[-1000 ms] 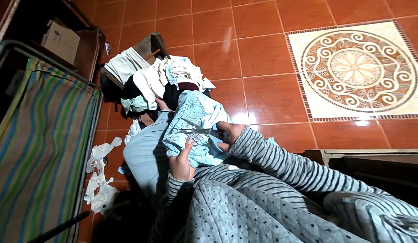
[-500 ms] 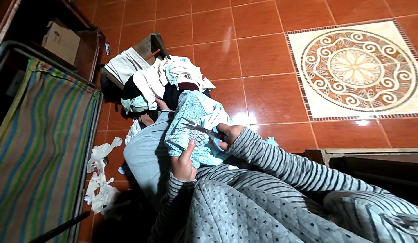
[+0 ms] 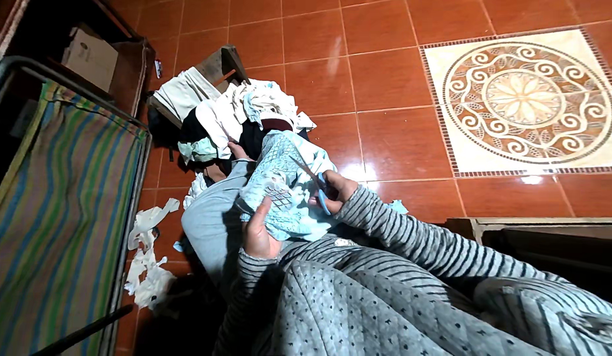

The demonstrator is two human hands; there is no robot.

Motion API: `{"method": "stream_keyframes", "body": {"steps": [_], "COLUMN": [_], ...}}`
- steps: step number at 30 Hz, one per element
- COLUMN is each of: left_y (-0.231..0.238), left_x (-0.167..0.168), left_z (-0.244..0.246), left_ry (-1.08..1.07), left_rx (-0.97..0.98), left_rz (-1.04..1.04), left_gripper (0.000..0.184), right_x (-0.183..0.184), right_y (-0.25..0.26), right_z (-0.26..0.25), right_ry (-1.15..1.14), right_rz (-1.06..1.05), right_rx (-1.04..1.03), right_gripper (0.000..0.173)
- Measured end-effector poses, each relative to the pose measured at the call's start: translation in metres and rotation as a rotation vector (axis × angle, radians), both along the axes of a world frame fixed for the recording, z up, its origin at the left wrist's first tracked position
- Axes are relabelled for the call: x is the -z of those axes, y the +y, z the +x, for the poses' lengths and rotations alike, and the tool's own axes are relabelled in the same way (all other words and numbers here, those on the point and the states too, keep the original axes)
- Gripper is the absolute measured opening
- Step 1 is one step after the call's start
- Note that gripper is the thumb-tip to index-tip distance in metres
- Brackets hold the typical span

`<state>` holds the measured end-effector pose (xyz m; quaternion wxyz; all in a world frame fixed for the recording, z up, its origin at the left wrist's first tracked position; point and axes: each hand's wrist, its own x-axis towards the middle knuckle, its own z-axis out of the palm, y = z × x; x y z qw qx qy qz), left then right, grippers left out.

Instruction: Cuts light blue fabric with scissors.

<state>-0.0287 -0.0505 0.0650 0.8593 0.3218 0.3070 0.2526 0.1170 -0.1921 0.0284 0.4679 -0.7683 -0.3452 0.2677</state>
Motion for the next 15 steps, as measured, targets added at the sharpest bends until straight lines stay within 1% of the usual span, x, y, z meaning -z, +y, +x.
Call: {"method": "stream_keyframes", "body": {"steps": [4,6,7,8,9,10,12,14,15], "left_y": [0.027,0.039,0.043,0.046,0.048,0.049,0.052,0.057,0.060], "left_x": [-0.002,-0.002,-0.003,-0.004,-0.005,-0.005,-0.008,-0.008,-0.006], "left_z": [-0.005,-0.007,-0.008,-0.010,-0.011,-0.012,-0.013,-0.015,-0.015], "left_ry": [-0.178,-0.226,-0.212,-0.169,-0.099,-0.023,0.112,0.172,0.179], "left_rx": [-0.071,-0.072,-0.061,-0.044,-0.020,-0.001,0.044,0.082,0.085], "left_rz": [0.041,0.059,0.061,0.058,0.055,0.039,0.015,0.014,0.009], "left_gripper": [0.030,0.031,0.033,0.034,0.034,0.033,0.028,0.027,0.027], "right_x": [0.019,0.022,0.024,0.026,0.033,0.038,0.033,0.018,0.018], "right_y": [-0.009,-0.013,-0.015,-0.015,-0.014,-0.011,-0.007,-0.001,0.001], "right_z": [0.020,0.025,0.025,0.024,0.022,0.021,0.026,0.042,0.050], "right_ry": [-0.124,-0.189,-0.225,-0.257,-0.308,-0.337,-0.241,-0.061,0.008], "right_rz": [0.117,0.110,0.073,0.035,0.023,0.013,-0.085,-0.160,-0.137], "right_rx": [-0.047,-0.116,-0.140,-0.139,-0.093,-0.041,0.024,0.080,0.125], "right_gripper": [0.069,0.077,0.074,0.063,0.050,0.043,0.034,0.034,0.033]}}
